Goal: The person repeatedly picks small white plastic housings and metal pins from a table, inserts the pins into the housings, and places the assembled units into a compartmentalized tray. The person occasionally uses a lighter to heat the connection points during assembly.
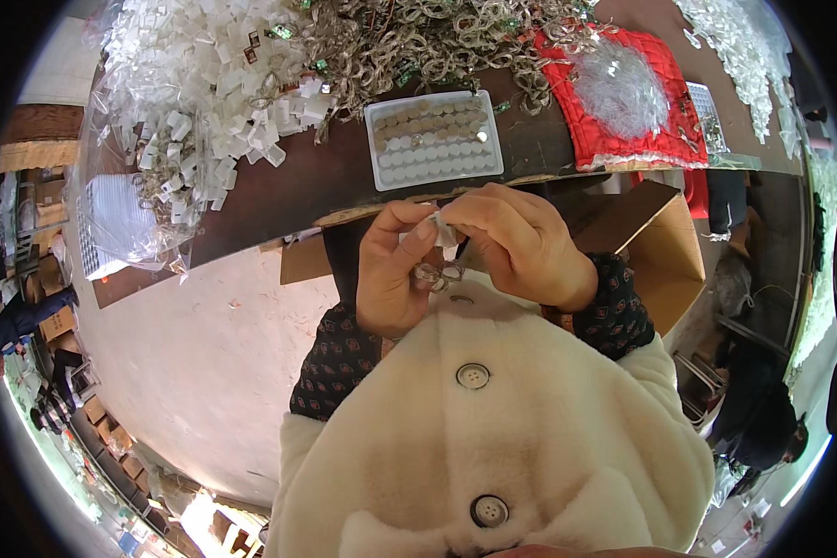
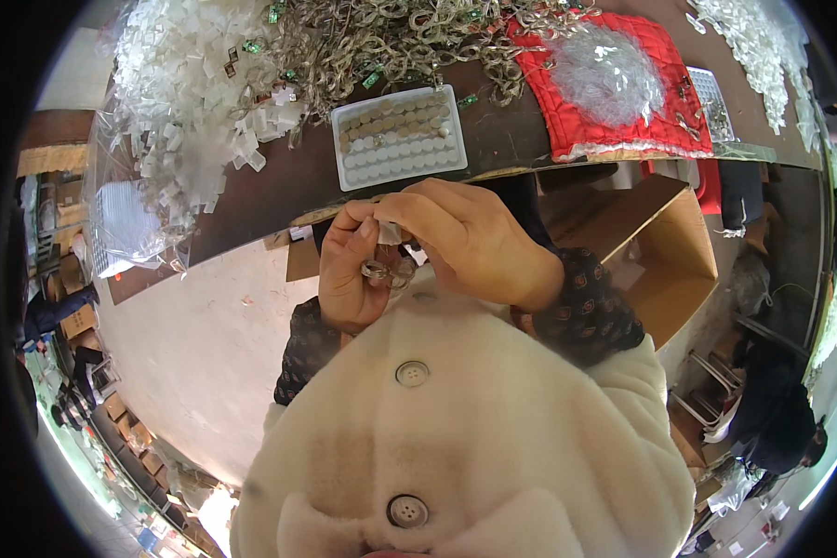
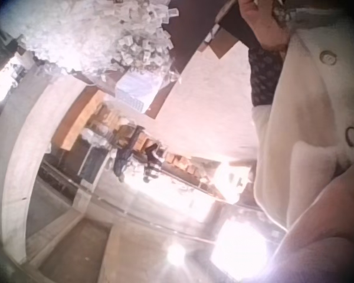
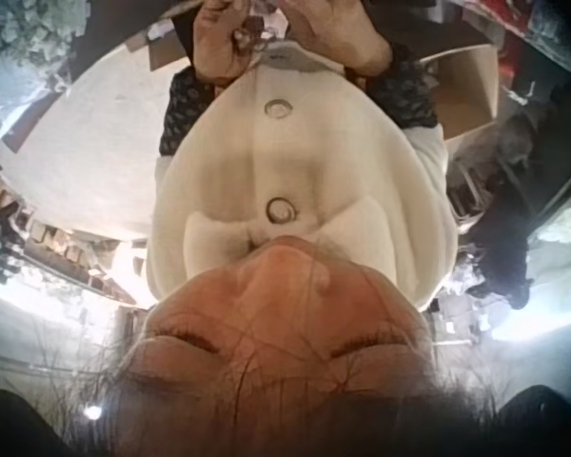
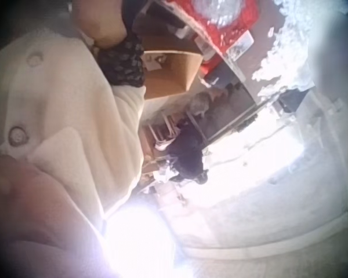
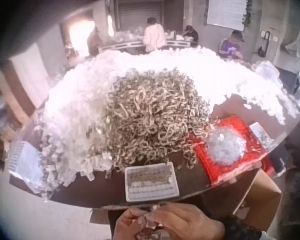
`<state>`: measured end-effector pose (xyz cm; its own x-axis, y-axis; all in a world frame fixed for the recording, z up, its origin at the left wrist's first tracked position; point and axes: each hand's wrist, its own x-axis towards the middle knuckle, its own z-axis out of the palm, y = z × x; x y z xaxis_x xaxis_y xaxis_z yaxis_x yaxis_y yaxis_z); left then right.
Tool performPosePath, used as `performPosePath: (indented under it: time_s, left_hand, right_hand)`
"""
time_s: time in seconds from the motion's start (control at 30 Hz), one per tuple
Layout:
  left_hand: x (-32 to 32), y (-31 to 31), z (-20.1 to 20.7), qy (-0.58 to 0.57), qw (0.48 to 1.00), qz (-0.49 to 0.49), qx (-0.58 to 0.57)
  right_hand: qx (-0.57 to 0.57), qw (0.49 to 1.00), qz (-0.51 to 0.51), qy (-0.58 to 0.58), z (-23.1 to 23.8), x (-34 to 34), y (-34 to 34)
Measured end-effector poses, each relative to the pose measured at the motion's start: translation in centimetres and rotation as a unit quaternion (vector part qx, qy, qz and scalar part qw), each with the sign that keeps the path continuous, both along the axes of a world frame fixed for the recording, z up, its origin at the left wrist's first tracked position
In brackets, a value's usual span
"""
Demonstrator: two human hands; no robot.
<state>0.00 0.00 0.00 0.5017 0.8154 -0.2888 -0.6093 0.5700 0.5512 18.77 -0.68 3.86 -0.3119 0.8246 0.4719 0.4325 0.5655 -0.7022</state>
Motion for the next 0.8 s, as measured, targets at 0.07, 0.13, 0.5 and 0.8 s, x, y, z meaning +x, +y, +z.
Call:
performPosePath:
  time_s: [0.07, 0.13, 0.5, 0.8]
  left_hand:
    - [0.4, -0.4, 0.1, 0.021, 1.0, 0.02, 0.011]
    - [0.4, -0.3, 0.1, 0.068, 0.996, 0.037, 0.051]
    - [0.1, -0.3, 0.0, 0.064, 0.996, 0.016, 0.054]
    - [0.4, 0.9, 0.1, -0.021, 0.999, -0.039, -0.032]
  right_hand:
    - [0.0, 1.0, 0.009, -0.014, 0.3, 0.1, 0.0]
    - [0.02, 0.998, -0.007, -0.062, 0.5, -0.1, -0.3]
    - [-0.036, 0.998, -0.05, -0.033, 0.0, 0.4, -0.8]
    - [0.102, 0.945, -0.247, -0.188, -3.3, 6.1, 6.2]
